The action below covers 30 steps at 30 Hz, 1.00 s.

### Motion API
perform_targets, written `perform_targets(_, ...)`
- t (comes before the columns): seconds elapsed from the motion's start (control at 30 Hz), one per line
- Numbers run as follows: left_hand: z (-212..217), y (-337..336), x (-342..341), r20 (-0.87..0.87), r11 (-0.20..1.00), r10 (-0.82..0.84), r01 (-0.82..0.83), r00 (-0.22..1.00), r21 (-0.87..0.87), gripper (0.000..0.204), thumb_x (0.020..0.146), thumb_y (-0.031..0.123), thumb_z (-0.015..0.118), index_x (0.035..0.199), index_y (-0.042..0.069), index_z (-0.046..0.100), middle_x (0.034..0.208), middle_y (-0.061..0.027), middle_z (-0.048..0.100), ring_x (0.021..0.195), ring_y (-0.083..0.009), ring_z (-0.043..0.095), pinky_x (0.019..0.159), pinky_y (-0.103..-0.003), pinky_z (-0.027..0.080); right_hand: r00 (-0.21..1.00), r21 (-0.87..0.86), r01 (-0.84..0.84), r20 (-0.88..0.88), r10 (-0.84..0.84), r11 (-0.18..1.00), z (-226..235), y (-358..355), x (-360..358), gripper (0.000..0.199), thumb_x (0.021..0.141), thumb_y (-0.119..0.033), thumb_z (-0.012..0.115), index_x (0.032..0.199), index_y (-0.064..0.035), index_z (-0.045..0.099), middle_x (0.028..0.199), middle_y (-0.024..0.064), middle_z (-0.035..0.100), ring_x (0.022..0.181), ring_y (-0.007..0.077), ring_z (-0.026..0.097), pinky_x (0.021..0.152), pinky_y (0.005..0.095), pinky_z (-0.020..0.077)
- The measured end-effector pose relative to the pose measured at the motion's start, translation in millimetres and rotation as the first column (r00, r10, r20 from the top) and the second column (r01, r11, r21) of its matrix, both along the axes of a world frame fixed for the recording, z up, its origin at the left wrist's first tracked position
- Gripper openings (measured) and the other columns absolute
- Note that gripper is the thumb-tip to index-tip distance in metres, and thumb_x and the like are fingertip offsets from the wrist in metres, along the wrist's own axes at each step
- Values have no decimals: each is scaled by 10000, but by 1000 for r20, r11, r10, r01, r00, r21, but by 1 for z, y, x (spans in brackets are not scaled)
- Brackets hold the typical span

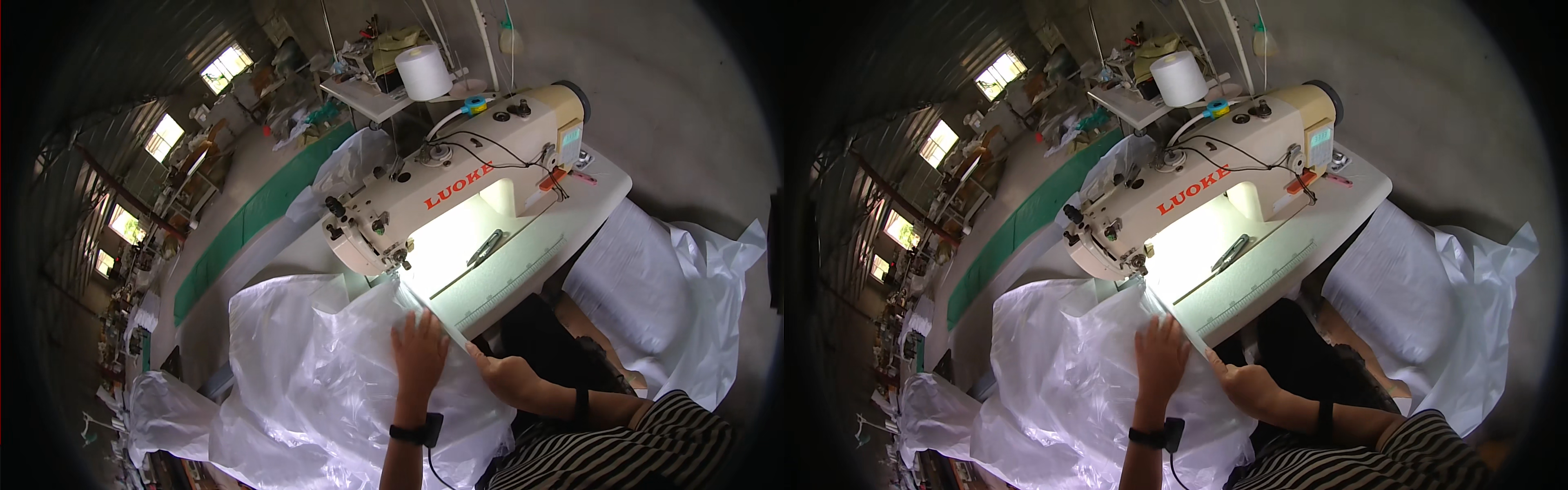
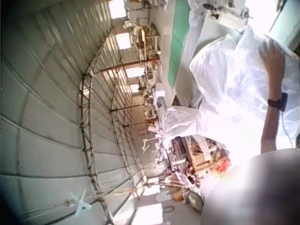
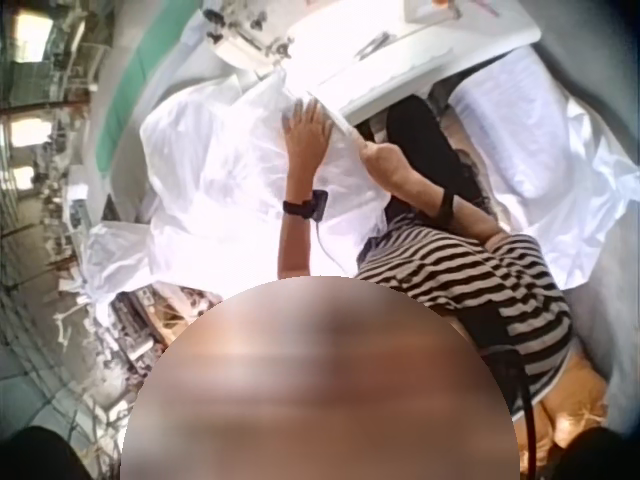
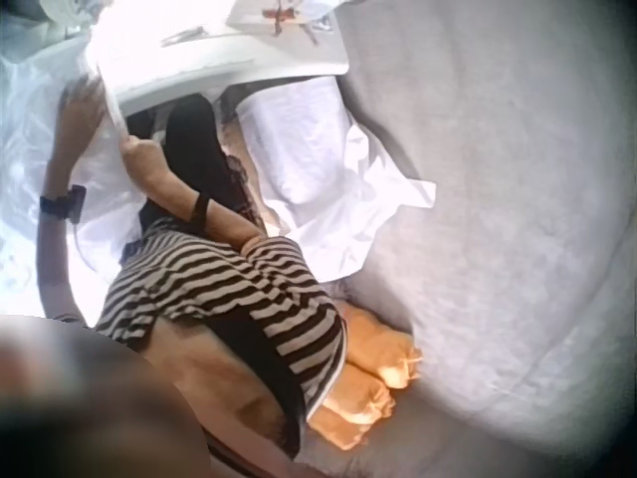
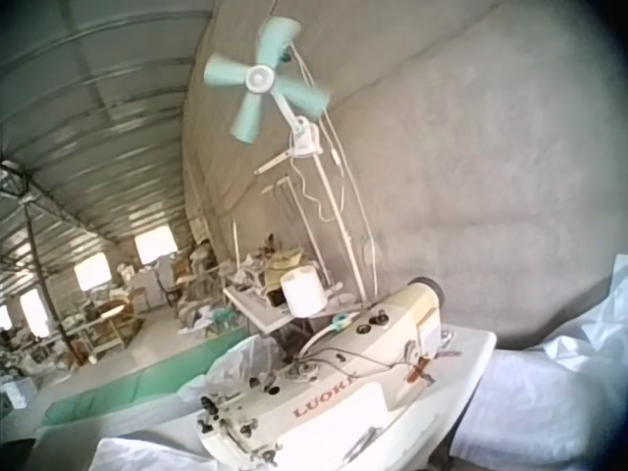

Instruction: Sews a large white plastic sheet using an industrial sewing machine.

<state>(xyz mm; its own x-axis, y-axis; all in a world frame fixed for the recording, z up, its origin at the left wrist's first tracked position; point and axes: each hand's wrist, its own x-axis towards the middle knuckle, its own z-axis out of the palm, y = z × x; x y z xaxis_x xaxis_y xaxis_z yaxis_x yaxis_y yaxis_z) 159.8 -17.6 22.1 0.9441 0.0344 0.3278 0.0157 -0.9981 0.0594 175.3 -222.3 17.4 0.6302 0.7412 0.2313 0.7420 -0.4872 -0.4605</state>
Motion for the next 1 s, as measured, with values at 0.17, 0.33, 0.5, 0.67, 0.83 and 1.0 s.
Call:
perform_targets(0.17, 12, -10, -45, -117, 995, -79, 85, 990, 54, 364, 900, 229, 607, 1251, 130, 595, 1381, -25, 545, 1325, -257, 459, 1075, -626, 301, 990, -284, -21, 128, 60, 959, 4, 10, -9, 597, 835, -56, 549, 1409, 61, 437, 619, 58, 628, 464, 182, 626, 377, 329, 483)
perform_targets(0.33, 34, -11, -77, -163, 1000, 27, -28, 986, 1, 364, 876, 209, 650, 1234, 163, 605, 1375, 14, 546, 1293, -209, 494, 1089, -635, 291, 992, -218, -87, 66, 104, 972, -2, 36, -11, 610, 834, -75, 544, 1399, 115, 414, 539, 31, 591, 424, 170, 597, 344, 323, 445)
perform_targets(0.5, 29, 10, -89, -188, 982, 189, -181, 964, 57, 466, 892, 303, 656, 1328, 187, 541, 1435, 0, 497, 1344, -239, 450, 1088, -648, 294, 986, -335, -81, 114, 125, 939, 2, 64, 1, 631, 820, -76, 550, 1387, 156, 395, 522, 27, 575, 414, 162, 585, 337, 333, 433)
perform_targets(0.67, 5, 68, -73, -254, 955, 296, -283, 921, 86, 542, 908, 339, 628, 1408, 192, 480, 1500, -12, 437, 1383, -283, 399, 1088, -652, 294, 994, -253, -52, 78, 74, 966, -1, 90, 32, 558, 861, -82, 517, 1365, 140, 426, 608, 64, 631, 495, 208, 635, 413, 348, 474)
perform_targets(0.83, 10, 115, -64, -189, 933, 338, -355, 922, -64, 531, 915, 265, 626, 1412, 158, 475, 1505, -56, 429, 1388, -287, 398, 1095, -613, 313, 999, -306, -44, -8, 44, 951, 6, 124, 81, 454, 963, -136, 455, 1347, 107, 439, 659, 113, 653, 591, 288, 671, 521, 400, 524)
perform_targets(1.0, 40, 109, -132, -82, 894, 398, -406, 914, -190, 578, 877, 174, 676, 1412, 113, 467, 1488, -120, 438, 1344, -334, 440, 1099, -554, 334, 964, 135, -89, -238, 120, 987, 7, 86, 79, 433, 983, -156, 480, 1377, 12, 411, 745, 136, 671, 677, 304, 684, 651, 398, 540)
